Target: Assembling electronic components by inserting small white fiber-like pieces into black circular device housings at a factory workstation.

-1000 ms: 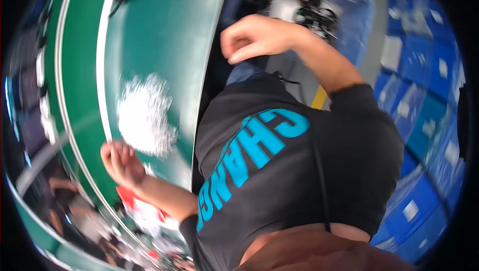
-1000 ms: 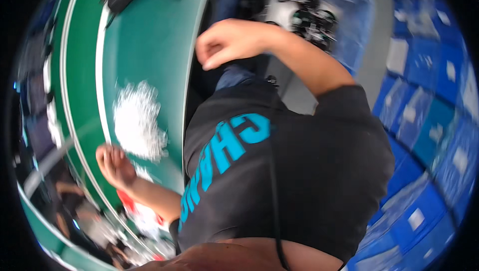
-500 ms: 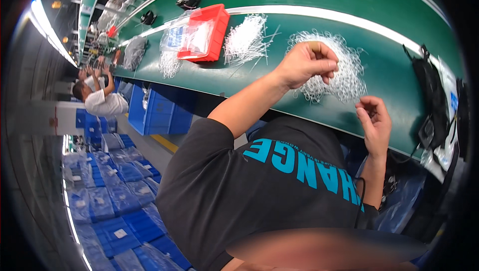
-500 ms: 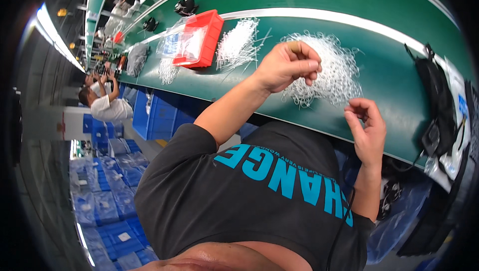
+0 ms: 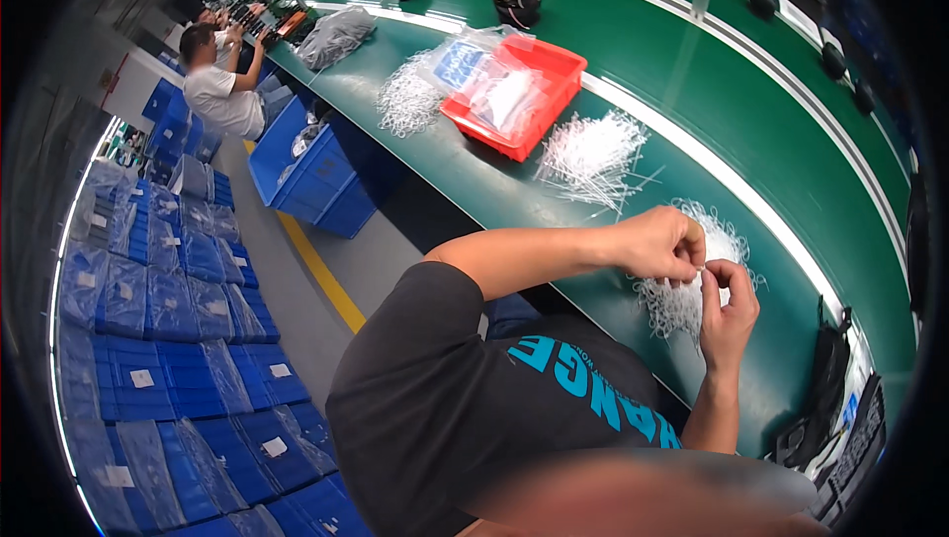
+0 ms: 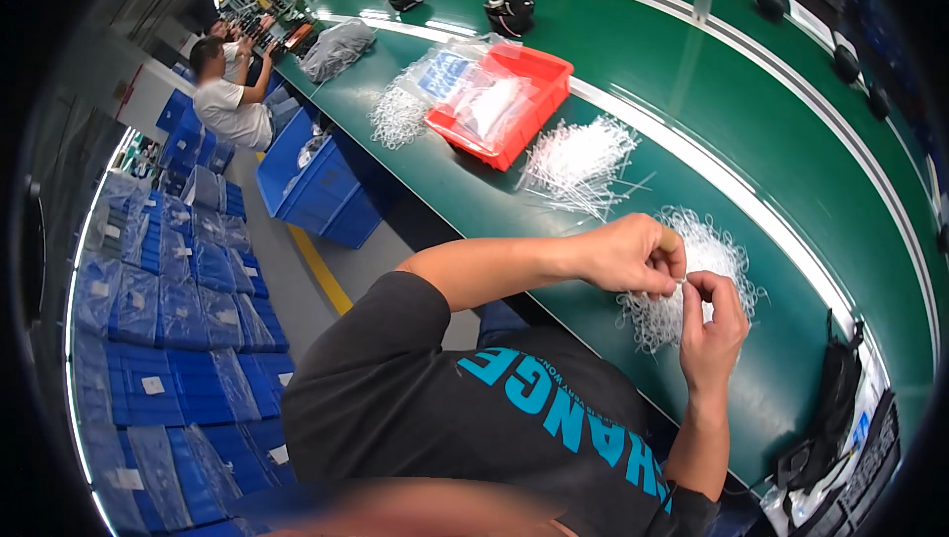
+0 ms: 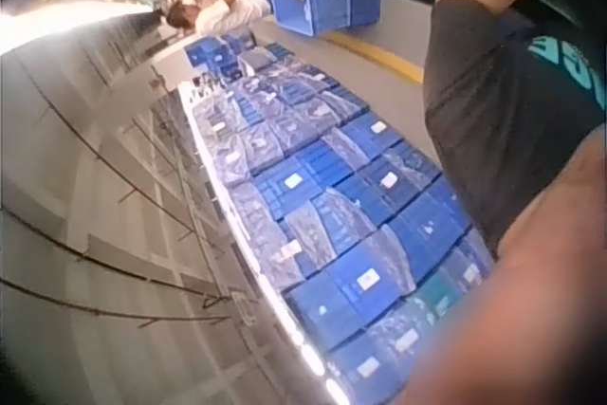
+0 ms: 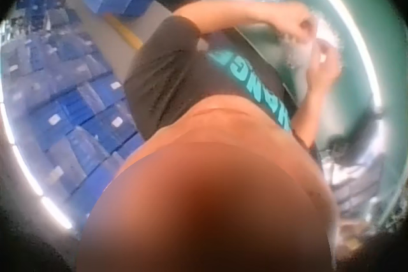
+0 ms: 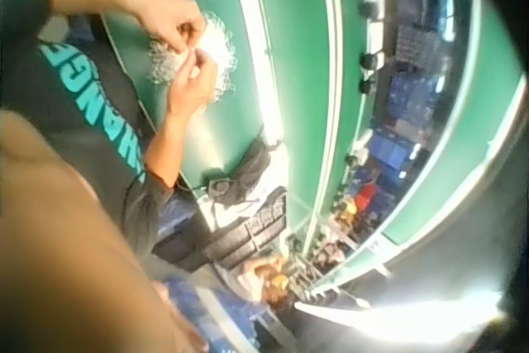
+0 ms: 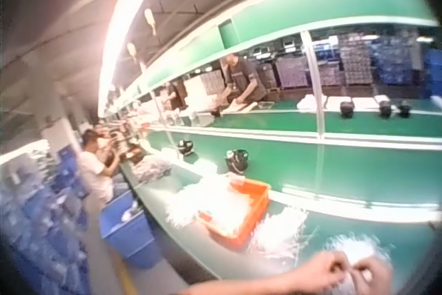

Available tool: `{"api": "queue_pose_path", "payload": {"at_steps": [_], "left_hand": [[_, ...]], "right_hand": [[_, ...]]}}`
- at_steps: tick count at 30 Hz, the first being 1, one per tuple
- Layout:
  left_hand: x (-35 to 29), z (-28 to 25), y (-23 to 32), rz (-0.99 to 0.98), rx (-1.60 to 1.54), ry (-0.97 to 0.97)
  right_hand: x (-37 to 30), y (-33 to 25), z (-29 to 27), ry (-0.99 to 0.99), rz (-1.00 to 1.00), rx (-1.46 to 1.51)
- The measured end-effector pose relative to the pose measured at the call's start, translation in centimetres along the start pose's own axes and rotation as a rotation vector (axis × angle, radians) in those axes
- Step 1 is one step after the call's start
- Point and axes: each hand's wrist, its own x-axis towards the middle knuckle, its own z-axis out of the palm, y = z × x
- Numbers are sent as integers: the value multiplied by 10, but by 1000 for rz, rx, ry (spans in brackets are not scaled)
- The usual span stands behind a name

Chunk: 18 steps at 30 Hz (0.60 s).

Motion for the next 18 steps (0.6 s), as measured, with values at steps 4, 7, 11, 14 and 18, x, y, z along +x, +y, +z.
{"api": "queue_pose_path", "payload": {"at_steps": [4, 7, 11, 14, 18], "left_hand": [[4, -18, 1, -121, -275, -211], [11, -37, 8, -136, -256, -290], [36, -120, 46, 63, -28, 38], [76, -261, 54, 291, 226, 612], [86, -516, 17, -93, 799, 1146]], "right_hand": [[7, 7, 4, -83, 76, 160], [17, 4, 5, -55, -39, 103], [17, 32, -14, 40, -29, 24], [-2, 55, -37, 202, 171, 102], [-29, 74, -65, 349, 297, 123]]}}
